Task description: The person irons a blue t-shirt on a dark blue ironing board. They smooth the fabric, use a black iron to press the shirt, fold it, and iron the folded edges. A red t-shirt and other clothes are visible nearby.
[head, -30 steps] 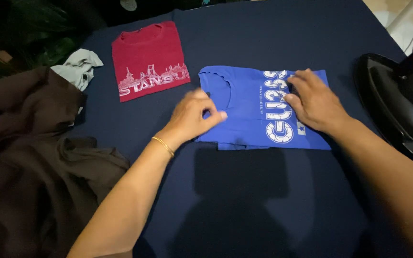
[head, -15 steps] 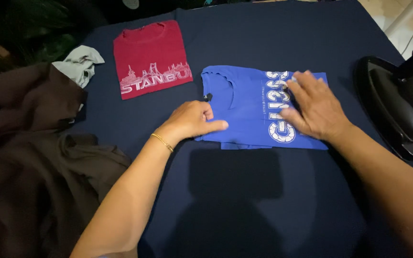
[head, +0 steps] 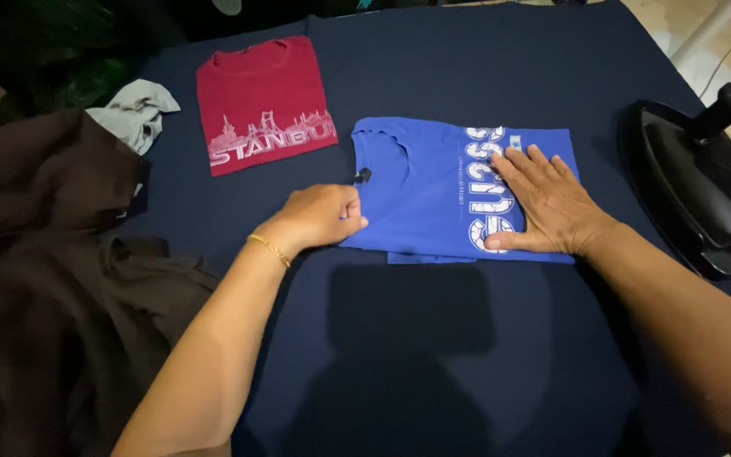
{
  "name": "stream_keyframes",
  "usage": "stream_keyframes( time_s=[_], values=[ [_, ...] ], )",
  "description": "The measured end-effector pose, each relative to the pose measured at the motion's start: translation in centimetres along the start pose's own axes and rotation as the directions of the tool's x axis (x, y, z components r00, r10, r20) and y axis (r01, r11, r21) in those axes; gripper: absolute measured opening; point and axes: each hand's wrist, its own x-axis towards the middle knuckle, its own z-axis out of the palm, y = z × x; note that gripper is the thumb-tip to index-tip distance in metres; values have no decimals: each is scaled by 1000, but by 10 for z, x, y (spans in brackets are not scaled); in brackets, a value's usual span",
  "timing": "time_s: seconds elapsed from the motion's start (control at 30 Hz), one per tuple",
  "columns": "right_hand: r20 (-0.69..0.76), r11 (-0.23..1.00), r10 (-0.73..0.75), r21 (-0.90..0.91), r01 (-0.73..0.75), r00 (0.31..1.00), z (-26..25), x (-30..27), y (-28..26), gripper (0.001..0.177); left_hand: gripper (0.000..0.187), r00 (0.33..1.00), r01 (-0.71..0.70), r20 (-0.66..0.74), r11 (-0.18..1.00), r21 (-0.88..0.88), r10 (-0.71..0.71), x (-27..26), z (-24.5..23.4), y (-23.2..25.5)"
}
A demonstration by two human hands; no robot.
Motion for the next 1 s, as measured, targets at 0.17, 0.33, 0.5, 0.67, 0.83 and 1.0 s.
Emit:
stream_keyframes(
  time_s=[0.17,0.33,0.5,0.67,0.83,1.0],
  values=[
    [8,999,16,47,-16,1000,-12,6,-2,148,33,987,-96,-123,994,58,102,20,-16,29],
    [-66,992,16,124,-7,998,-17,16,-12,140,15,632,-605,-583,795,41,511,72,31,77],
    [37,991,104,80,-106,994,-20,15,-15,137,77,966,-225,-120,974,34,227,58,17,99],
    [95,974,203,82,-211,975,-16,11,-4,127,91,990,108,-95,993,50,-103,40,-14,82],
    [121,958,263,86,-274,957,-17,14,-1,121,91,975,169,-151,985,17,-165,51,4,57],
    [-292,998,-52,6,56,955,-15,30,8,115,51,590,-150,-704,910,386,395,81,31,34]
  ],
)
